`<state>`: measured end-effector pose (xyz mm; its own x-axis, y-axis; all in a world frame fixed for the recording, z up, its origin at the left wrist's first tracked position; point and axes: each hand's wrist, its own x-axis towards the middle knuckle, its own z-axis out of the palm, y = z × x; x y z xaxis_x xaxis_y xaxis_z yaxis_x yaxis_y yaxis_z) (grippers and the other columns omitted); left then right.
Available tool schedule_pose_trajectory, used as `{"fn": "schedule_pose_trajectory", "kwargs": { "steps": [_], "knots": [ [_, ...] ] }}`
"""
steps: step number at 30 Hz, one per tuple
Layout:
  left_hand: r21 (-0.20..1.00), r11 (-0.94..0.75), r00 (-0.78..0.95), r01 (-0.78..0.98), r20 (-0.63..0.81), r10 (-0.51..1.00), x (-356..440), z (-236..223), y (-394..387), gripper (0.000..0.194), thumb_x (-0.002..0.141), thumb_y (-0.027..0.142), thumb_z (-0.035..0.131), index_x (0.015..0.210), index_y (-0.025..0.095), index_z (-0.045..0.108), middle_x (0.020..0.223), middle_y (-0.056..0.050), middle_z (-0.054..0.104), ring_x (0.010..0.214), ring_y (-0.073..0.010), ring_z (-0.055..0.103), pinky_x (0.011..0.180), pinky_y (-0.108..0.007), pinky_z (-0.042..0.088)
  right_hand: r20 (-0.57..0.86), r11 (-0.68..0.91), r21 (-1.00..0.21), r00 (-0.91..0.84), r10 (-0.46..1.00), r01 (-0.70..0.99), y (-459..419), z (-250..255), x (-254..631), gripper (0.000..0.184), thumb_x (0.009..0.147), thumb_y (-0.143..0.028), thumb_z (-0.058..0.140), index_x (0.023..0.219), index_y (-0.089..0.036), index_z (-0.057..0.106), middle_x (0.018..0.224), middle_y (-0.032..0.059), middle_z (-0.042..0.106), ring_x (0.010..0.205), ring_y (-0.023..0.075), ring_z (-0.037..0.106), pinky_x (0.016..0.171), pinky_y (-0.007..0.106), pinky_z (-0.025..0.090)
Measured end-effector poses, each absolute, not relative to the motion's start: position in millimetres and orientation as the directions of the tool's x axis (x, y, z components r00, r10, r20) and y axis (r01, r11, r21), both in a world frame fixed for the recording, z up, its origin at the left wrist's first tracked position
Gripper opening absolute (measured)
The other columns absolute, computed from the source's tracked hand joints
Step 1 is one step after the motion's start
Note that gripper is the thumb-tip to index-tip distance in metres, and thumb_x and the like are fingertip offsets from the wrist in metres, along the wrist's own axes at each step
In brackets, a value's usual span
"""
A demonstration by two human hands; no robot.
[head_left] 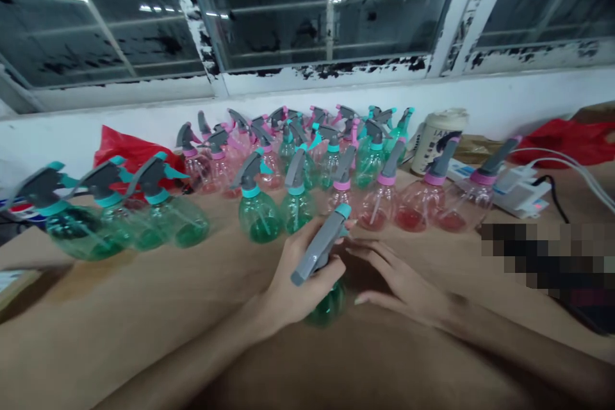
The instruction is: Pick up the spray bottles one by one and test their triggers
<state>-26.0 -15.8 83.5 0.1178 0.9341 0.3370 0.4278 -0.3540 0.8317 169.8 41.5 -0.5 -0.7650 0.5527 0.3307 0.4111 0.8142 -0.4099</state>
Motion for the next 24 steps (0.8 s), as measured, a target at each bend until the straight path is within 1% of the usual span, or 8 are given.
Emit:
{"fn": "schedule_pose_trajectory", "kwargs": {
  "steps": [3,6,9,12,17,21,24],
  "knots": [
    [0.822,-0.342,0.104,0.454,0.333,0.937,-23,84,-10,0.036,0.071,0.012,0.049,0.105,0.022,0.058,0.084,-0.001,0.062,0.059,-0.0128,0.053,0.069,-0.03,0.05,0.319,0.787,-0.403,-0.734,0.599,0.466,52,-15,190,0.057,0.082,-0.05,0.053,0.131,-0.023,0.039,0.135,0.0109,0.044,0.127,0.0251,0.038,0.102,0.048,0.037],
    [0.801,-0.362,0.1,0.477,0.36,0.928,-21,83,-3,0.039,0.068,0.011,0.048,0.103,0.023,0.058,0.079,0.001,0.063,0.052,-0.0116,0.047,0.059,-0.027,0.047,0.331,0.8,-0.378,-0.739,0.587,0.466,58,-22,199,0.05,0.083,-0.047,0.054,0.126,-0.022,0.046,0.135,0.0104,0.045,0.127,0.0244,0.039,0.102,0.046,0.037],
    [0.789,-0.379,0.104,0.483,0.378,0.92,-19,83,2,0.038,0.064,0.009,0.046,0.097,0.023,0.059,0.075,0.002,0.061,0.054,-0.0124,0.047,0.056,-0.026,0.045,0.358,0.821,-0.363,-0.748,0.56,0.441,62,-25,197,0.047,0.084,-0.045,0.054,0.125,-0.023,0.048,0.134,0.0094,0.047,0.126,0.0235,0.04,0.101,0.045,0.039],
    [0.798,-0.385,0.117,0.464,0.376,0.919,-17,84,5,0.036,0.063,0.008,0.046,0.093,0.024,0.058,0.072,0.003,0.059,0.052,-0.0124,0.045,0.053,-0.027,0.043,0.365,0.826,-0.355,-0.748,0.554,0.438,64,-27,190,0.045,0.086,-0.042,0.053,0.126,-0.023,0.048,0.134,0.0088,0.048,0.126,0.0227,0.041,0.101,0.045,0.04],
    [0.799,-0.385,0.155,0.461,0.355,0.922,-21,82,6,0.037,0.064,0.006,0.047,0.095,0.025,0.055,0.072,0.003,0.056,0.052,-0.0122,0.046,0.052,-0.027,0.043,0.355,0.827,-0.36,-0.756,0.55,0.433,64,-25,184,0.036,0.088,-0.037,0.05,0.12,-0.021,0.054,0.128,0.008,0.054,0.125,0.0221,0.042,0.101,0.046,0.039],
    [0.783,-0.404,0.201,0.473,0.35,0.915,-25,81,6,0.028,0.067,0.009,0.049,0.091,0.025,0.053,0.069,0.003,0.054,0.048,-0.0115,0.045,0.048,-0.026,0.043,0.33,0.807,-0.378,-0.748,0.575,0.453,65,-24,184,0.036,0.089,-0.036,0.049,0.12,-0.02,0.054,0.129,0.0086,0.054,0.125,0.0215,0.043,0.102,0.044,0.04],
    [0.797,-0.418,0.214,0.437,0.359,0.908,-25,83,6,0.03,0.069,0.009,0.049,0.094,0.025,0.054,0.078,0.002,0.058,0.053,-0.0125,0.051,0.049,-0.026,0.045,0.312,0.8,-0.394,-0.752,0.58,0.454,65,-24,184,0.037,0.089,-0.036,0.048,0.123,-0.02,0.052,0.128,0.0081,0.055,0.124,0.0214,0.043,0.103,0.044,0.038]
  ]
}}
